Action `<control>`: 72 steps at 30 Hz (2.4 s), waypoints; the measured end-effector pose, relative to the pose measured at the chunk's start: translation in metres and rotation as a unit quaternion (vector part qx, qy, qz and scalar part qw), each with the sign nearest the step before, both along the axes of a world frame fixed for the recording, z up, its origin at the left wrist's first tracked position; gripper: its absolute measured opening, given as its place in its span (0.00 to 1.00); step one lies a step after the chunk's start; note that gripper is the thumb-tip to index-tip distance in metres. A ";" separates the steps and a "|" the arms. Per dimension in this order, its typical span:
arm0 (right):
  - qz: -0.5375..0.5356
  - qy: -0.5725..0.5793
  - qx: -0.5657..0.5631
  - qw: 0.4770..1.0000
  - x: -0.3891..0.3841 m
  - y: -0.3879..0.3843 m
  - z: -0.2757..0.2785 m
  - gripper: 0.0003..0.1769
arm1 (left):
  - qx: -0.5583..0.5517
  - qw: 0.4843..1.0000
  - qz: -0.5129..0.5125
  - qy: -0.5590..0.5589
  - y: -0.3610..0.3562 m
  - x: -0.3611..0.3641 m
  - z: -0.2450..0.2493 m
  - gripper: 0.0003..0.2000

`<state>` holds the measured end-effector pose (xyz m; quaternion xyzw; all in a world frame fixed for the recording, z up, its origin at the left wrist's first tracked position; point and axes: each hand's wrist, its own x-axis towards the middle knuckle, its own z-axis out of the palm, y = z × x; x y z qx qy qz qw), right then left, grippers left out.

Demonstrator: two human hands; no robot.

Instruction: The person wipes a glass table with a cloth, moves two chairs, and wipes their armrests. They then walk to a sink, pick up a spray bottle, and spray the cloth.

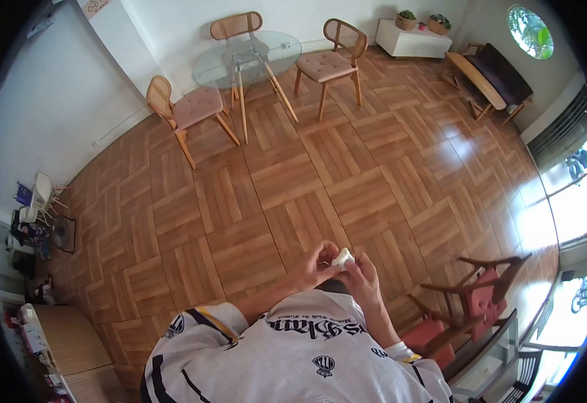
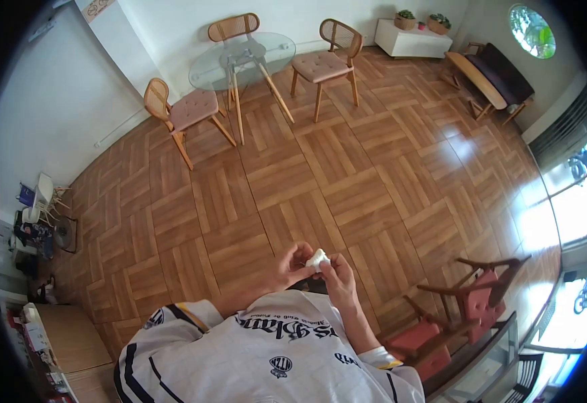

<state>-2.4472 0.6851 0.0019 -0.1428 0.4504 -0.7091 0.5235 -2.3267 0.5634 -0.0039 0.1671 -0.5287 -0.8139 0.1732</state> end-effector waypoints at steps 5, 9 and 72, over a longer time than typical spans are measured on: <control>0.122 0.175 0.049 0.976 -0.083 -0.136 0.020 0.11 | 0.078 0.996 0.004 -0.043 -0.115 -0.056 0.024 0.17; 0.187 0.108 0.064 0.974 -0.126 -0.233 0.029 0.12 | 0.079 0.992 0.098 -0.021 -0.189 -0.085 0.024 0.14; 0.092 0.114 0.351 0.925 -0.309 -1.008 -0.078 0.11 | -0.066 0.993 -0.090 -0.037 -1.024 -0.311 -0.122 0.17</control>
